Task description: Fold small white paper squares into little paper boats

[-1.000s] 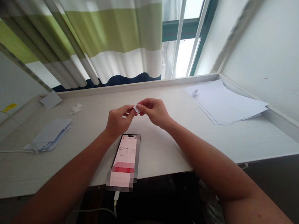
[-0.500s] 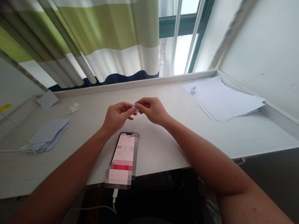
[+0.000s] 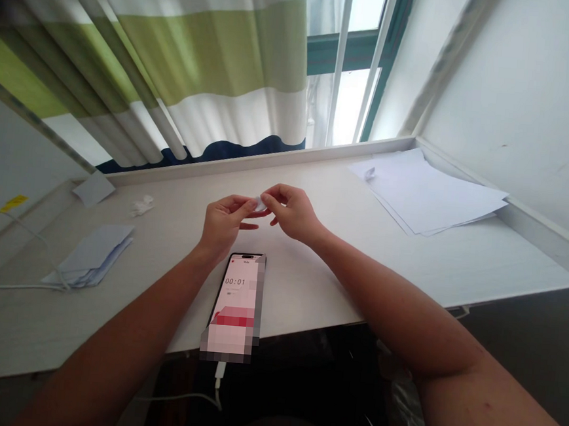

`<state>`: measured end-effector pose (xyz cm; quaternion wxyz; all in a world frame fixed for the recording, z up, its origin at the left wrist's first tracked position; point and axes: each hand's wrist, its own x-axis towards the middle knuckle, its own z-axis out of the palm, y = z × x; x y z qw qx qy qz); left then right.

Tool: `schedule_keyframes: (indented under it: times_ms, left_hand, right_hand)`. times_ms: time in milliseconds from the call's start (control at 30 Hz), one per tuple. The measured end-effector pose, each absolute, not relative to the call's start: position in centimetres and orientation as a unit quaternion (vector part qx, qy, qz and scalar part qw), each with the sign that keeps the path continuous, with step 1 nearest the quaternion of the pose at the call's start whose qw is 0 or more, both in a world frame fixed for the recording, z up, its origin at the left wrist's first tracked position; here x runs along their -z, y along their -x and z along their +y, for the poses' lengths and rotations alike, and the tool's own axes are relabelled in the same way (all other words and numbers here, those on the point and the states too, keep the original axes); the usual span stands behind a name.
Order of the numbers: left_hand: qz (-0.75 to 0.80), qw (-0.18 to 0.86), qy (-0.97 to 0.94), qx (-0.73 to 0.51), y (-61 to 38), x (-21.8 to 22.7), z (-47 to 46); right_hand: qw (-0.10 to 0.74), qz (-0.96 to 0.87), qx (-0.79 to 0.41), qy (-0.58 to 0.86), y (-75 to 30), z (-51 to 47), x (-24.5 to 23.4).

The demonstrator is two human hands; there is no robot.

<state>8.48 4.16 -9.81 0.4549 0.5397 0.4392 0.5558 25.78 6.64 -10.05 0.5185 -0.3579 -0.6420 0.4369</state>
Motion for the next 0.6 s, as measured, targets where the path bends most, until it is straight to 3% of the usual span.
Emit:
schedule_keyframes:
  times_ms: [200, 600]
  left_hand:
    - [0.429, 0.422, -0.539, -0.589, -8.47, 9.97, 4.36]
    - [0.41, 0.306, -0.663, -0.547, -7.77, 10.15, 4.47]
  right_hand:
    - [0.546, -0.611, -0.449, 0.356, -25.67, 6.68, 10.29]
    - [0.515, -0.65, -0.458, 0.32, -25.87, 6.46, 10.28]
